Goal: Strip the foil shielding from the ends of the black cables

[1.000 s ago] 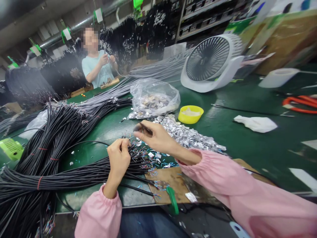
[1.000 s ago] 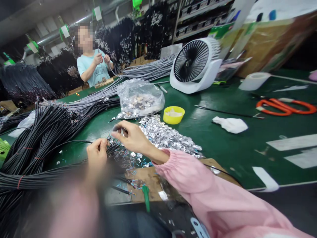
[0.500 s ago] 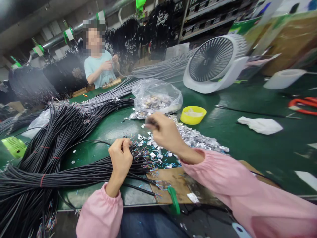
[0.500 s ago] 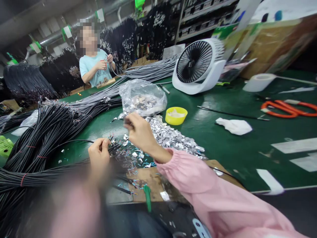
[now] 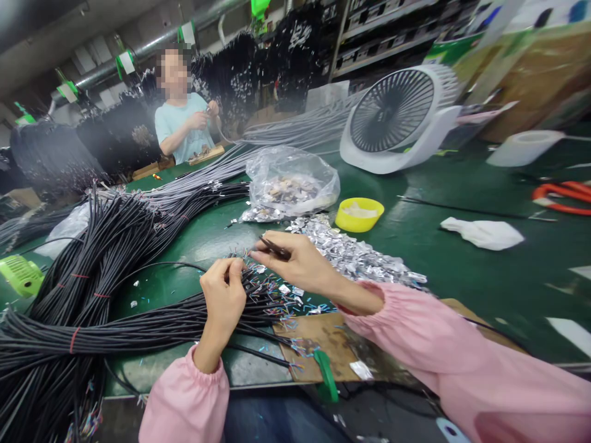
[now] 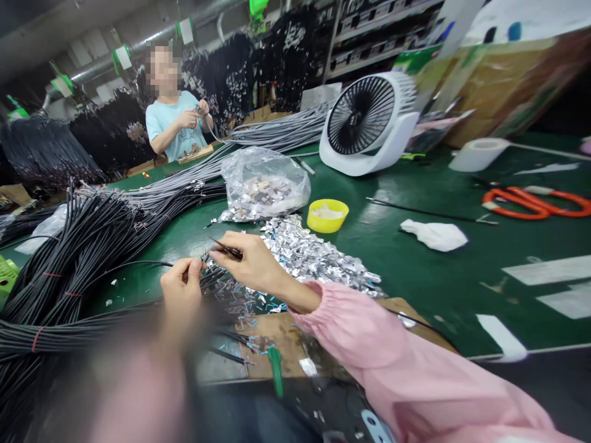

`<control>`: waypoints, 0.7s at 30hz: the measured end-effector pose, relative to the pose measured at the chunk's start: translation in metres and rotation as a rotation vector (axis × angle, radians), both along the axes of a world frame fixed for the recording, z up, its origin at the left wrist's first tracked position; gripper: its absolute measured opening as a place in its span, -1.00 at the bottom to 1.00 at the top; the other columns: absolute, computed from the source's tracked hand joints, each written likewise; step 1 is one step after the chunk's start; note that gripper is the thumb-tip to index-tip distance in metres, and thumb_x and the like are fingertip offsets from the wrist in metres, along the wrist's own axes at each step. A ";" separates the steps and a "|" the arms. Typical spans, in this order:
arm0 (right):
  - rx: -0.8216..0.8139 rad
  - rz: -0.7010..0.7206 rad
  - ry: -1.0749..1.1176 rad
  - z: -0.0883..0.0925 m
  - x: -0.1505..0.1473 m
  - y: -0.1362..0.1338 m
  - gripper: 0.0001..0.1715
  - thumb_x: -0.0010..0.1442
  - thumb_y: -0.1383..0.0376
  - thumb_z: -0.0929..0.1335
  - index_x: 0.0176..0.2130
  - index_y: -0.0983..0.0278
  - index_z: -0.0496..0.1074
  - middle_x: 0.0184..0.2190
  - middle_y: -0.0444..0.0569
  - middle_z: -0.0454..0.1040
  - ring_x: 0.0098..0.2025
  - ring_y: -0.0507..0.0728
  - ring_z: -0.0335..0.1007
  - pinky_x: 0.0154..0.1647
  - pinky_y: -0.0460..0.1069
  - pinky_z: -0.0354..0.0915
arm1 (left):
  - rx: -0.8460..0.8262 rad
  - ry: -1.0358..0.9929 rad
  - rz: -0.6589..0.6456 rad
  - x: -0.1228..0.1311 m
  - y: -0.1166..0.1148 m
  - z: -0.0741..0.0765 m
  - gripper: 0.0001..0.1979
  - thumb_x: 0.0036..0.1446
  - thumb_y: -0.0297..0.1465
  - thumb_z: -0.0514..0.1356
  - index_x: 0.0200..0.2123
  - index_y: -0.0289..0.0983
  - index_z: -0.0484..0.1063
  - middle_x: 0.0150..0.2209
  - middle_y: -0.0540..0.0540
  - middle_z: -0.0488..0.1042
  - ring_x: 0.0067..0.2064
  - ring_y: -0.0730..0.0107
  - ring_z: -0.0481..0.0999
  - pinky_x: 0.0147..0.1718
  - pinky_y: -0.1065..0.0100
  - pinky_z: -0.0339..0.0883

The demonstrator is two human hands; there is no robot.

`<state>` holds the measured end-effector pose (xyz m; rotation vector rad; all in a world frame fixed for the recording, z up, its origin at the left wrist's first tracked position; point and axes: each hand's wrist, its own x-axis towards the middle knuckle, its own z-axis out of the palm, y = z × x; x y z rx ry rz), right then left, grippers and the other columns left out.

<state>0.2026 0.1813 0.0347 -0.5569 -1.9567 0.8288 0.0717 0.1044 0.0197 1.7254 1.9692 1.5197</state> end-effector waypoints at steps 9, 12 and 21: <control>0.163 -0.150 0.059 -0.003 -0.006 -0.007 -0.78 0.08 0.33 0.29 -0.56 0.29 0.40 -0.60 -0.10 0.34 -0.58 0.00 0.18 -0.57 -0.09 0.12 | -0.052 -0.043 0.028 0.003 -0.001 0.000 -0.69 0.14 -0.29 0.02 -0.55 -0.30 0.38 -0.61 0.00 0.37 -0.56 0.50 0.31 -0.54 0.47 0.12; 0.366 -0.212 0.095 -0.007 -0.007 -0.009 -0.82 0.12 0.37 0.28 -0.45 0.29 0.46 -0.50 -0.03 0.44 -0.50 0.03 0.31 -0.51 -0.09 0.20 | -0.044 -0.081 0.037 0.004 -0.001 0.001 -0.69 0.15 -0.27 0.02 -0.54 -0.30 0.37 -0.61 0.01 0.38 -0.58 0.52 0.31 -0.55 0.48 0.13; 0.450 -0.090 0.130 -0.005 -0.008 -0.014 -0.84 0.16 0.37 0.29 -0.39 0.30 0.47 -0.51 -0.02 0.43 -0.53 0.02 0.30 -0.57 -0.10 0.17 | -0.047 -0.267 0.002 -0.002 0.001 0.000 -0.67 0.15 -0.20 0.02 -0.52 -0.30 0.33 -0.60 0.02 0.35 -0.60 0.55 0.29 -0.61 0.50 0.10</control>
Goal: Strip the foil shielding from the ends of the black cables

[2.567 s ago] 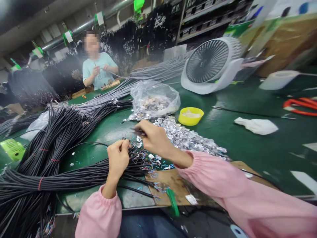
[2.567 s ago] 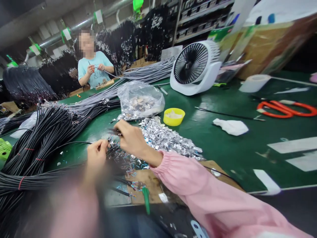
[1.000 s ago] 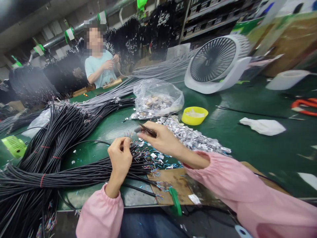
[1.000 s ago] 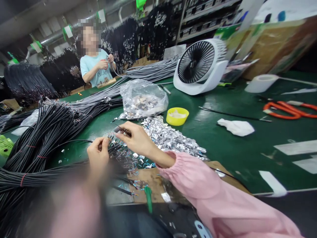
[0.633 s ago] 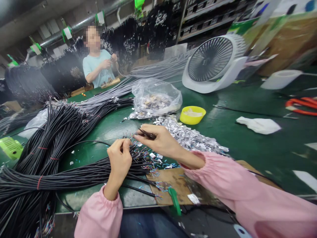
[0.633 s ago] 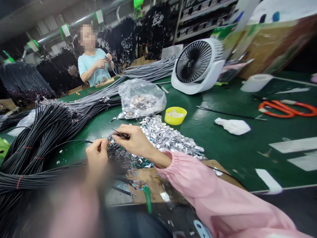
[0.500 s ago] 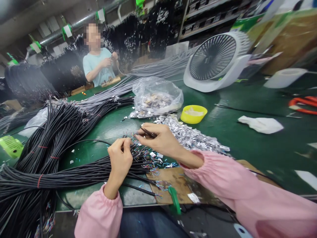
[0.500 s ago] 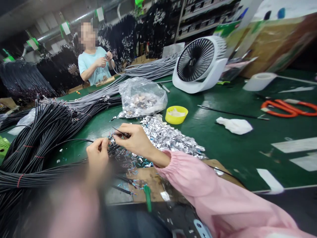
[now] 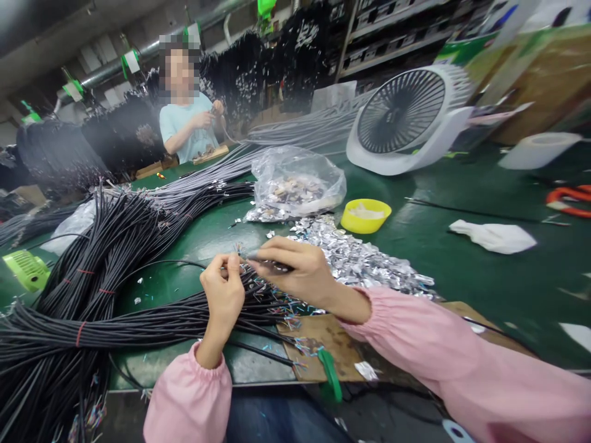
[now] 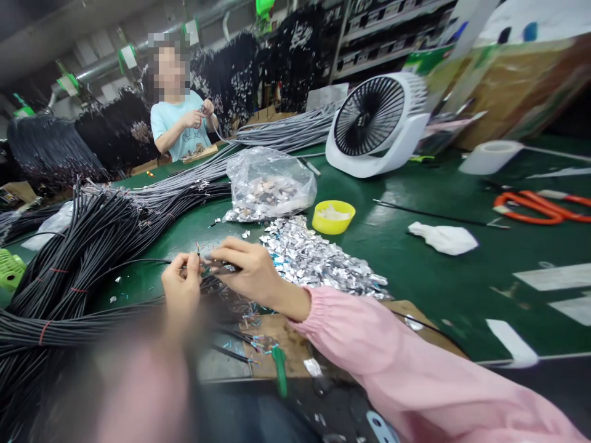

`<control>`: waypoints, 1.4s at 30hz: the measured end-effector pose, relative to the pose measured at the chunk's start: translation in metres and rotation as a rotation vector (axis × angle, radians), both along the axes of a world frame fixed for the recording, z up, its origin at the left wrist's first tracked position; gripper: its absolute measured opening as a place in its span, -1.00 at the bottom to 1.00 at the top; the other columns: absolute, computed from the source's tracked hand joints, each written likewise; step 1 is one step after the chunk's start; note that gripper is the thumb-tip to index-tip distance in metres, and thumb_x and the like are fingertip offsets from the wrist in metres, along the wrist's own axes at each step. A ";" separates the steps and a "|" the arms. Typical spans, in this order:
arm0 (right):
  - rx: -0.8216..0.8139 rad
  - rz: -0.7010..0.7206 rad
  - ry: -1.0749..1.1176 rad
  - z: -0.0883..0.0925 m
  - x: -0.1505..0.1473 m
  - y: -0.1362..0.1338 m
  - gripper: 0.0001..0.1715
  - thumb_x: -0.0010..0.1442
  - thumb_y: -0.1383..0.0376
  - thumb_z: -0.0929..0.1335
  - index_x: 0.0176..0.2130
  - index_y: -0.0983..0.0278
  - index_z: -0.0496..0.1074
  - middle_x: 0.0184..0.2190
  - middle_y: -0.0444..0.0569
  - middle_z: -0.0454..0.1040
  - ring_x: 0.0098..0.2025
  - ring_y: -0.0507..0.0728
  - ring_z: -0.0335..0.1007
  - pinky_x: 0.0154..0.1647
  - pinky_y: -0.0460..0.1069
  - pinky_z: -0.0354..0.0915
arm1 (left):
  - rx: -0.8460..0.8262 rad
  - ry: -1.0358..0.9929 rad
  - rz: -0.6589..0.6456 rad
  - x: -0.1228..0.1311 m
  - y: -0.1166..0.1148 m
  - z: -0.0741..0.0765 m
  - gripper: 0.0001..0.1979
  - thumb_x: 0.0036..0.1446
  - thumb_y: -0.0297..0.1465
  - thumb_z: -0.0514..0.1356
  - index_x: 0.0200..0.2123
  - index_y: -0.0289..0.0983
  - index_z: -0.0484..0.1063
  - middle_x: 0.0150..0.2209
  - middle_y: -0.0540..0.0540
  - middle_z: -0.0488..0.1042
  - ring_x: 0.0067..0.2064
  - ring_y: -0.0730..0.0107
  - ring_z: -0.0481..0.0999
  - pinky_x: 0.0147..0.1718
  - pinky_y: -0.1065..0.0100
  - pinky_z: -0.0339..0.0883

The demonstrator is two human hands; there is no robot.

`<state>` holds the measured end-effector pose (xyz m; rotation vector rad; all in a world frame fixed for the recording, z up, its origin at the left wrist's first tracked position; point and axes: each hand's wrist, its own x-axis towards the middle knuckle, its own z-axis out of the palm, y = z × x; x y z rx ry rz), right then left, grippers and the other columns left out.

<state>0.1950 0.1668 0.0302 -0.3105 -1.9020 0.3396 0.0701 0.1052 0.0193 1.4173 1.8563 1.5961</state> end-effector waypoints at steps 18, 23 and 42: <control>-0.816 0.086 0.081 0.006 -0.005 0.006 -0.74 -0.16 0.18 0.36 -0.57 0.35 0.49 -0.70 -0.14 0.29 -0.63 -0.02 0.12 -0.63 -0.10 0.07 | 0.109 0.065 -0.057 0.001 -0.002 -0.001 -0.80 0.12 -0.31 0.11 -0.43 -0.30 0.41 -0.49 -0.03 0.44 -0.45 0.48 0.42 -0.48 0.49 0.24; -0.843 0.119 0.101 0.009 -0.003 0.006 -0.77 -0.17 0.20 0.38 -0.57 0.34 0.52 -0.67 -0.11 0.37 -0.61 0.00 0.19 -0.59 -0.08 0.15 | 0.096 0.038 -0.053 0.001 -0.001 -0.002 -0.82 0.10 -0.31 0.14 -0.44 -0.30 0.41 -0.49 -0.04 0.44 -0.45 0.46 0.43 -0.47 0.47 0.25; -1.028 0.150 0.061 0.011 -0.004 0.006 -0.77 -0.27 0.21 0.40 -0.59 0.36 0.48 -0.71 -0.16 0.30 -0.65 -0.04 0.11 -0.64 -0.11 0.05 | 0.072 -0.117 -0.089 0.005 -0.002 0.004 -0.80 0.06 -0.31 0.16 -0.52 -0.30 0.33 -0.69 0.10 0.30 -0.66 0.59 0.31 -0.63 0.55 0.16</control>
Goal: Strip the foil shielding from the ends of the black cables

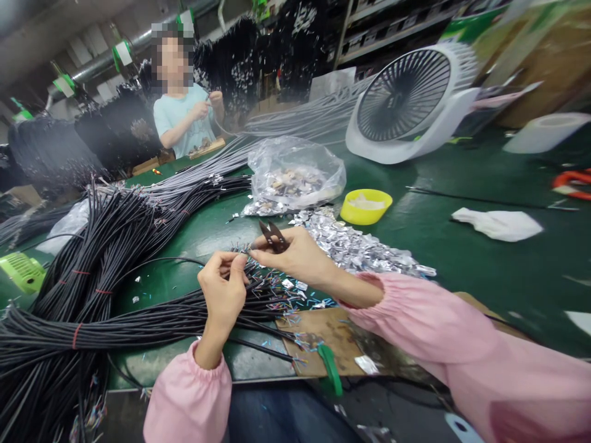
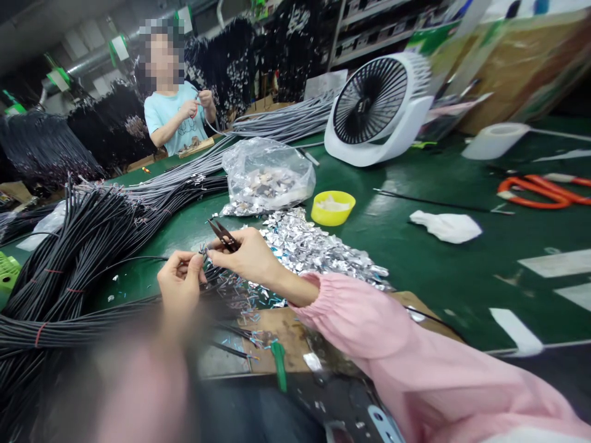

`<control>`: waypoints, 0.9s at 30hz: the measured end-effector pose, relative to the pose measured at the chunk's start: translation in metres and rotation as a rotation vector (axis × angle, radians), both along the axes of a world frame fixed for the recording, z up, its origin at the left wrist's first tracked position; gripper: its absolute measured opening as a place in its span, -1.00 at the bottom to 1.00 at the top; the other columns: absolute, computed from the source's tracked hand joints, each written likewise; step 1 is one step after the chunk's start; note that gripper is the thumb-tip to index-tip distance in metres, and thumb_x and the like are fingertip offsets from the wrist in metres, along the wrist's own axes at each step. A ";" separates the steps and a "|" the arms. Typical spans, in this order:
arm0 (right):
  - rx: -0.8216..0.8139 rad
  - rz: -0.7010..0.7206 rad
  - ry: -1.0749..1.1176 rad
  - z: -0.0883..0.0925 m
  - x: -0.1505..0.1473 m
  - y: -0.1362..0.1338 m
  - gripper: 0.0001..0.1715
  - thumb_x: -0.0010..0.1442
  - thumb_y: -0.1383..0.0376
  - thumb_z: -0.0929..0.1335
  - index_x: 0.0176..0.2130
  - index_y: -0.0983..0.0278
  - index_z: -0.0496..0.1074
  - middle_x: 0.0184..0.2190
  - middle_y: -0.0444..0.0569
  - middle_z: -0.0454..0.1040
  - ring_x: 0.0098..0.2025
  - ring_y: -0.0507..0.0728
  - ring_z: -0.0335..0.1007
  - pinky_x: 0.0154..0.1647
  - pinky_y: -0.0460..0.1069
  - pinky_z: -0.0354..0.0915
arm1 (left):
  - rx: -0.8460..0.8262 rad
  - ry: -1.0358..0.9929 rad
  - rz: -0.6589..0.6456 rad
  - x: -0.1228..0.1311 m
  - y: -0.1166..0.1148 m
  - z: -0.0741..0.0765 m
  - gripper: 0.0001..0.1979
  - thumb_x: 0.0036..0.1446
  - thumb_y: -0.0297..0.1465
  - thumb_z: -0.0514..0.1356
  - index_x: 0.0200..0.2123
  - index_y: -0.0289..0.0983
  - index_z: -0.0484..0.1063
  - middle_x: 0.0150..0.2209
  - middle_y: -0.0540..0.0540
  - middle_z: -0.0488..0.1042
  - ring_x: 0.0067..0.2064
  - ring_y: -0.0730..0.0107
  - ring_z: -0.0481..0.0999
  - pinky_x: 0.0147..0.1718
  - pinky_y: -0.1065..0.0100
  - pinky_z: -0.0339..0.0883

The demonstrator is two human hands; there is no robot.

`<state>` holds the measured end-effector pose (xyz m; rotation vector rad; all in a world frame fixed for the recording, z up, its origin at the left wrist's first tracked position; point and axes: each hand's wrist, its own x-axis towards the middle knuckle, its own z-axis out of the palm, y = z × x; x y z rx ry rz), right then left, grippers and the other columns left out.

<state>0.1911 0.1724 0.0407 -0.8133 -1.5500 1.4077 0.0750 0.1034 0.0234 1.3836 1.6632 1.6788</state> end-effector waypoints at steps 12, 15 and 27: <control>0.321 -0.096 0.036 -0.007 0.004 -0.001 -0.64 -0.07 0.22 0.39 -0.26 0.37 0.51 -0.53 -0.07 0.49 -0.63 -0.02 0.25 -0.68 -0.12 0.17 | -0.013 -0.011 -0.006 -0.001 0.001 0.003 -0.77 0.07 -0.29 0.15 -0.54 -0.30 0.33 -0.70 0.10 0.28 -0.67 0.60 0.28 -0.65 0.55 0.13; 0.471 -0.144 0.001 -0.012 0.006 -0.004 -0.61 0.00 0.29 0.35 -0.13 0.35 0.45 -0.43 -0.03 0.55 -0.49 0.07 0.44 -0.45 -0.06 0.39 | -0.032 0.014 -0.008 -0.001 0.001 0.000 -0.76 0.06 -0.27 0.15 -0.54 -0.30 0.33 -0.69 0.09 0.28 -0.68 0.60 0.26 -0.67 0.54 0.11; 1.123 -0.184 -0.264 -0.017 0.014 -0.009 -0.69 0.11 0.45 0.21 -0.18 0.33 0.45 -0.43 0.00 0.54 -0.46 0.08 0.48 -0.48 -0.09 0.35 | -0.040 -0.018 0.023 0.000 0.002 0.000 -0.80 0.00 -0.30 0.21 -0.53 -0.31 0.37 -0.59 0.00 0.43 -0.57 0.52 0.41 -0.58 0.52 0.25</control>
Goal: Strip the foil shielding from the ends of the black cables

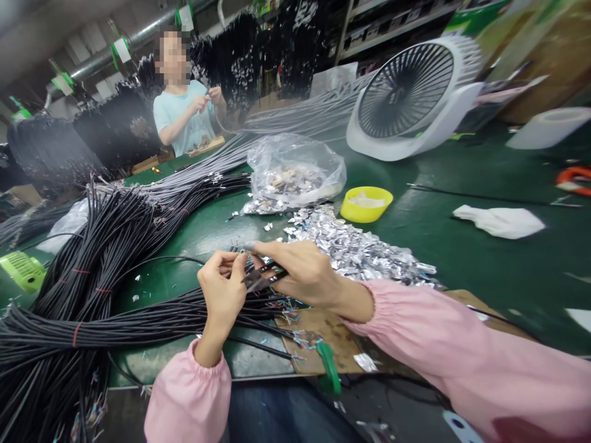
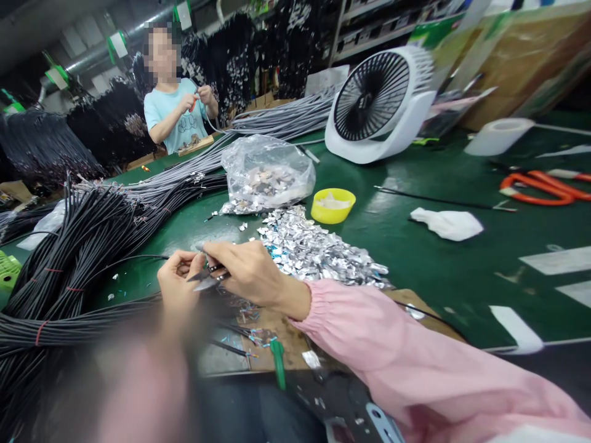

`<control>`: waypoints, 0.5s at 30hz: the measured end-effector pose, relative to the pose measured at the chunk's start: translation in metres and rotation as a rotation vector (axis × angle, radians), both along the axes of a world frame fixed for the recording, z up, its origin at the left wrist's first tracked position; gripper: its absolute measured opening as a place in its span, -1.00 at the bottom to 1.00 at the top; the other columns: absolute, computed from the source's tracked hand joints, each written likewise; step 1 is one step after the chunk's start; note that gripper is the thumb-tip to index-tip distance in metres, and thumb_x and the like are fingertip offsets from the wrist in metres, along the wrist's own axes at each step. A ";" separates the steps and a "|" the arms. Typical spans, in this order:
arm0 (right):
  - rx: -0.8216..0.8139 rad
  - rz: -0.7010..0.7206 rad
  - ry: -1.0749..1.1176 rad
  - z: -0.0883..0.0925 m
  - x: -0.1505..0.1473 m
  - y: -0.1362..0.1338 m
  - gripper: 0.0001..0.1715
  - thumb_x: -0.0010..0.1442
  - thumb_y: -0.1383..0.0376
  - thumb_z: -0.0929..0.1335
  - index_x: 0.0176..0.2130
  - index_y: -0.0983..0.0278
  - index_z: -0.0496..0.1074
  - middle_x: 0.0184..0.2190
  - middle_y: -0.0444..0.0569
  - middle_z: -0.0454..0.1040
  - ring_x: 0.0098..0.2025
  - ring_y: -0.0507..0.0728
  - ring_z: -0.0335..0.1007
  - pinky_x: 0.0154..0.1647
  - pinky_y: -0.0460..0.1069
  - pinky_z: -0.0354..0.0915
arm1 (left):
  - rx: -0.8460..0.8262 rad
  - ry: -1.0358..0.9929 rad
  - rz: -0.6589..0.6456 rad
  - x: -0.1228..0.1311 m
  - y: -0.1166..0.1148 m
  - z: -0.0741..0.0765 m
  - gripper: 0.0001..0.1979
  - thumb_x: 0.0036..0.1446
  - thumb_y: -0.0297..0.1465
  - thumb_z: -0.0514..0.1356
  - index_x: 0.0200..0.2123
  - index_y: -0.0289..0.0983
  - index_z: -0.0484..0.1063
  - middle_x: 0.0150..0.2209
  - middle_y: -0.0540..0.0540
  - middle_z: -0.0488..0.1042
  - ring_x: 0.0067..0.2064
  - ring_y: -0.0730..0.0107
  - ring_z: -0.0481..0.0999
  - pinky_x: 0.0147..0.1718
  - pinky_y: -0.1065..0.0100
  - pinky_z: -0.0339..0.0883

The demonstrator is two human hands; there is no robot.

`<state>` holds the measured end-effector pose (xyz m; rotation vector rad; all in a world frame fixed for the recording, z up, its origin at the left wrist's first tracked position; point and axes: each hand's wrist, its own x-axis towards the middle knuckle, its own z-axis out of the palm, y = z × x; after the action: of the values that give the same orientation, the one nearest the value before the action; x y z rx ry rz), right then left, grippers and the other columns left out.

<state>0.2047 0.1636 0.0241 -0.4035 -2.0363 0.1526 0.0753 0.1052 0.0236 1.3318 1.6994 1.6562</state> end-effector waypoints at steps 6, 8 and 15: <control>-0.413 0.068 0.225 0.007 -0.002 -0.002 -0.76 0.05 0.39 0.30 -0.22 0.32 0.43 -0.38 -0.01 0.56 -0.38 0.10 0.52 -0.35 -0.07 0.45 | 0.020 -0.059 0.009 -0.002 0.000 0.004 -0.78 0.00 -0.29 0.19 -0.54 -0.32 0.34 -0.72 0.07 0.31 -0.69 0.57 0.31 -0.67 0.55 0.18; -0.480 0.107 0.234 0.007 -0.002 -0.001 -0.74 0.02 0.39 0.30 -0.22 0.34 0.43 -0.38 0.01 0.56 -0.37 0.12 0.52 -0.34 -0.04 0.47 | 0.030 -0.059 0.002 -0.001 -0.001 0.005 -0.78 0.00 -0.29 0.20 -0.53 -0.32 0.34 -0.72 0.07 0.32 -0.69 0.58 0.32 -0.67 0.55 0.18; -0.602 0.140 0.215 0.007 -0.004 0.000 -0.61 -0.01 0.40 0.31 -0.13 0.34 0.43 -0.35 -0.01 0.56 -0.35 0.13 0.53 -0.28 -0.02 0.50 | 0.028 -0.023 -0.035 0.000 -0.002 0.006 -0.80 -0.01 -0.30 0.20 -0.55 -0.32 0.35 -0.70 0.07 0.31 -0.67 0.57 0.33 -0.66 0.55 0.20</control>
<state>0.2009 0.1640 0.0313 -0.5849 -1.7759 0.8700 0.0753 0.1036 0.0296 1.3427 1.6363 1.6747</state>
